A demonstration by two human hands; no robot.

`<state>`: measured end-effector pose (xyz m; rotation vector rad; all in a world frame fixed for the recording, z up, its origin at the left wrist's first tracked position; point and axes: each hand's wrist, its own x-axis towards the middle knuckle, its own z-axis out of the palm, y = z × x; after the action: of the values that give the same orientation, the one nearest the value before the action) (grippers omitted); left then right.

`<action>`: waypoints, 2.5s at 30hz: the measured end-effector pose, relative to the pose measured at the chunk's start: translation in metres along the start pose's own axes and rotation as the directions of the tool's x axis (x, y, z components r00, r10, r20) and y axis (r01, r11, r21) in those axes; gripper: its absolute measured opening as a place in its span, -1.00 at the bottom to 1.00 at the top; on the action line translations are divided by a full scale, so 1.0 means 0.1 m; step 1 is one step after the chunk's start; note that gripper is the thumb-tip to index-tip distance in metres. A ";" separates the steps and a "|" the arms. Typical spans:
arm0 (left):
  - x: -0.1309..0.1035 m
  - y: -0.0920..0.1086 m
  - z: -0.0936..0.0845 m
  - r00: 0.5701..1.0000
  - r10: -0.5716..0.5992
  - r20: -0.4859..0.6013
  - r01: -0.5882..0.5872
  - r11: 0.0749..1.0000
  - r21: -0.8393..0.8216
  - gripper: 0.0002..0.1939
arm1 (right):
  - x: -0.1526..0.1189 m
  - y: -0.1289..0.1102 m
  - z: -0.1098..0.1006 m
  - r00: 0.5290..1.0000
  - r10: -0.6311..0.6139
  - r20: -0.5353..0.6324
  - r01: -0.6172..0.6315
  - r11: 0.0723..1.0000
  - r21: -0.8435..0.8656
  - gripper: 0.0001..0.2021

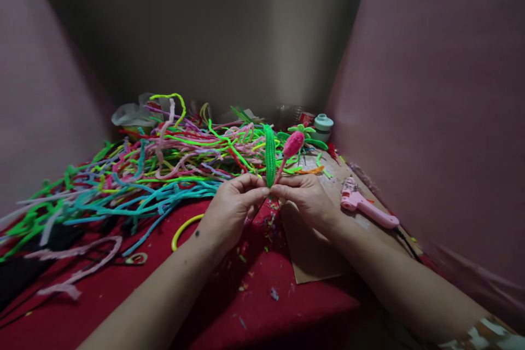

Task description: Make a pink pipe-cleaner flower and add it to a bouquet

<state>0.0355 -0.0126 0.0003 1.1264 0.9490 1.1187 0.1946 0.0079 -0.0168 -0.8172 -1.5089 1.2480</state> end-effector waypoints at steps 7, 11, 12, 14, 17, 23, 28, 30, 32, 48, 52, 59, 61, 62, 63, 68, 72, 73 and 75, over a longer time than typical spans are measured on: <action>0.01 -0.02 0.02 1.000 -0.021 0.006 0.021 0.992 -0.122 -0.88 | 0.01 -0.03 0.00 0.999 -0.007 0.040 0.007 1.000 0.008 -0.86; 0.00 -0.03 0.08 0.997 0.042 -0.064 -0.049 0.992 -0.117 -0.88 | 0.01 -0.04 0.00 1.000 -0.009 0.026 0.008 1.000 0.013 -0.84; 0.00 -0.03 0.09 0.994 0.069 -0.090 -0.077 0.993 -0.091 -0.89 | 0.01 -0.03 0.00 1.000 -0.009 0.024 0.008 1.000 0.010 -0.84; -0.02 -0.02 0.12 0.982 0.135 -0.131 -0.138 0.990 -0.020 -0.89 | 0.01 -0.02 0.01 1.000 -0.015 0.022 0.014 1.000 0.024 -0.85; -0.05 -0.04 0.14 0.954 0.261 -0.146 -0.239 0.959 0.149 -0.91 | 0.01 0.00 0.03 0.999 -0.031 0.024 0.028 0.993 0.117 -0.84; -0.07 -0.15 0.11 0.838 0.544 -0.035 -0.415 0.678 0.606 -0.91 | 0.00 0.01 0.06 0.999 -0.020 -0.045 0.027 0.986 0.165 -0.84; -0.04 -0.17 0.11 0.722 0.684 0.101 -0.523 0.445 0.727 -0.91 | 0.00 -0.02 0.05 0.998 -0.027 -0.062 0.032 0.996 0.080 -0.90; -0.04 -0.17 0.10 0.696 0.707 0.123 -0.542 0.406 0.735 -0.90 | -0.01 -0.03 0.05 0.998 -0.018 -0.063 0.021 0.998 0.058 -0.87; -0.03 -0.18 0.08 0.683 0.714 0.152 -0.561 0.381 0.735 -0.89 | -0.02 -0.03 0.05 0.998 -0.009 -0.058 0.011 0.999 0.034 -0.85; -0.10 -0.01 0.11 0.943 0.303 -0.139 -0.247 0.914 0.321 -0.92 | 0.01 -0.01 0.05 0.997 -0.058 -0.053 0.066 0.983 0.171 -0.89; -0.09 0.04 0.10 0.993 0.078 -0.087 -0.080 0.997 -0.010 -0.89 | 0.02 0.00 0.03 0.997 -0.071 -0.016 0.072 0.985 0.159 -0.85; 0.02 0.10 -0.05 0.960 -0.202 0.193 0.245 0.941 -0.232 -0.86 | 0.00 -0.02 0.07 0.996 -0.091 0.020 0.084 0.969 0.232 -0.81; 0.03 0.10 -0.09 0.926 -0.229 0.300 0.304 0.924 -0.231 -0.87 | -0.01 -0.02 0.06 0.993 -0.108 0.041 0.096 0.970 0.224 -0.82; 0.03 0.10 -0.10 0.912 -0.233 0.337 0.322 0.917 -0.235 -0.88 | -0.01 -0.02 0.06 0.991 -0.122 0.055 0.107 0.970 0.220 -0.82; 0.03 0.10 -0.10 0.900 -0.235 0.367 0.336 0.910 -0.241 -0.90 | -0.02 -0.03 0.05 0.988 -0.136 0.075 0.117 0.969 0.219 -0.82; 0.01 0.10 -0.11 0.839 -0.240 0.489 0.397 0.883 -0.248 -0.88 | -0.02 -0.05 0.01 0.967 -0.137 0.214 0.088 0.971 0.221 -0.79; 0.03 0.10 -0.11 0.819 -0.253 0.514 0.403 0.893 -0.202 -0.85 | -0.01 -0.06 0.03 0.958 -0.079 0.275 0.008 0.968 0.252 -0.86; 0.03 0.10 -0.11 0.838 -0.251 0.485 0.379 0.907 -0.185 -0.85 | -0.01 -0.06 0.04 0.965 -0.068 0.254 0.000 0.966 0.260 -0.87; 0.01 0.11 -0.08 0.908 -0.205 0.365 0.267 0.955 -0.128 -0.85 | 0.00 -0.04 0.05 0.983 -0.055 0.173 0.008 0.966 0.259 -0.87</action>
<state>0.0263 -0.0092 0.0096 0.9927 0.6725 0.7553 0.1899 0.0049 -0.0126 -0.5193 -1.4540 1.4887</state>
